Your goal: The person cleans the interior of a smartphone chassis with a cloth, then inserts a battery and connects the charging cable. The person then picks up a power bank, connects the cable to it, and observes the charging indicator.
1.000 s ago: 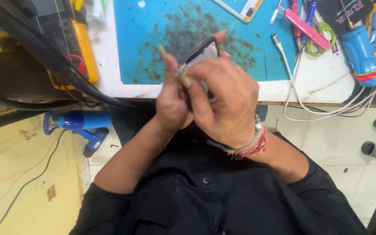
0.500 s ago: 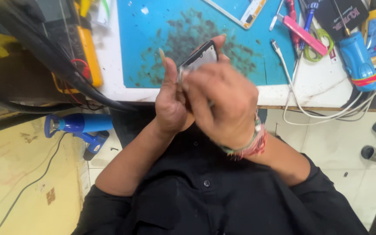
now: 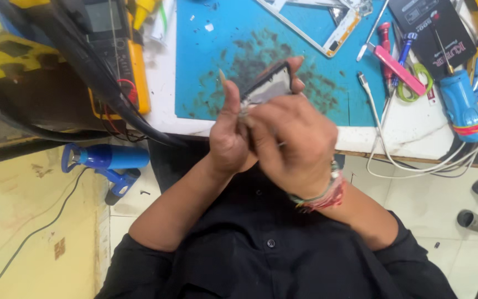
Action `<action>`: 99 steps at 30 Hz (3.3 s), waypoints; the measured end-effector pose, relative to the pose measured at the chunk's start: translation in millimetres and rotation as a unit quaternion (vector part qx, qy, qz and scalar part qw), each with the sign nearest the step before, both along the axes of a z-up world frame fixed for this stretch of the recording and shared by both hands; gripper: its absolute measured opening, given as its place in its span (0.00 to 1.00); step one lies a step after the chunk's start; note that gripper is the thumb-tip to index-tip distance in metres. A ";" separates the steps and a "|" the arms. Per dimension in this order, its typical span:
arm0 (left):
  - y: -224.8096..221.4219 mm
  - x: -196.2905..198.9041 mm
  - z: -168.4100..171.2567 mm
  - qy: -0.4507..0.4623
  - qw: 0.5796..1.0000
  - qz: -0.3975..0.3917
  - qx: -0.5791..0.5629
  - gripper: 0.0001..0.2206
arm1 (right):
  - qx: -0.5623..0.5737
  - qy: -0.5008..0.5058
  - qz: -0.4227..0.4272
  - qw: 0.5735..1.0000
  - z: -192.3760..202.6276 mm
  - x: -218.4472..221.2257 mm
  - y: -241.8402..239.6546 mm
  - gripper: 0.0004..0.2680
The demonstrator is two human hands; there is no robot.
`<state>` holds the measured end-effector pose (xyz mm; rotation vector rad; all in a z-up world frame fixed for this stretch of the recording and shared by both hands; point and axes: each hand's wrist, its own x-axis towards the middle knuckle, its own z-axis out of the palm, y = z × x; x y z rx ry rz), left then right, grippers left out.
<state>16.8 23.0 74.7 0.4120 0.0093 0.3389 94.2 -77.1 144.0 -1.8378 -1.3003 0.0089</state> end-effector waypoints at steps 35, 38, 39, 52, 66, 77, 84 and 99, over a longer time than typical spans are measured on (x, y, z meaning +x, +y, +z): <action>35.2 -4.1 4.1 -0.031 0.990 0.131 -0.034 0.41 | -0.081 -0.054 0.037 0.995 -40.4 1.2 -31.4 0.04; 34.7 -11.7 -0.5 -0.010 0.989 0.138 -0.050 0.41 | -0.083 -0.040 -0.059 0.994 -40.1 23.1 -38.9 0.03; 34.7 -13.3 -0.2 -0.001 0.989 0.143 -0.044 0.40 | -0.073 -0.035 -0.096 0.992 -38.4 26.8 -38.6 0.03; -4.1 -1.9 1.3 0.036 0.989 0.128 -0.061 0.36 | -0.020 -0.134 -0.026 0.990 -12.0 29.7 6.9 0.07; 13.9 -7.6 -0.6 -0.019 0.998 0.053 -0.009 0.41 | -0.008 0.068 -0.059 0.996 -7.7 4.4 -27.3 0.06; 33.5 -9.2 7.1 -0.048 0.994 0.004 -0.099 0.41 | -0.023 0.016 0.195 0.980 -6.5 19.7 -25.2 0.06; 2.0 -4.1 -3.2 -0.024 1.000 0.017 0.012 0.36 | 0.018 0.044 -0.054 0.997 -10.2 20.3 -2.9 0.04; -15.9 -5.5 0.4 0.069 0.980 0.014 0.184 0.40 | -0.014 0.010 -0.100 0.995 -2.1 51.8 -11.3 0.03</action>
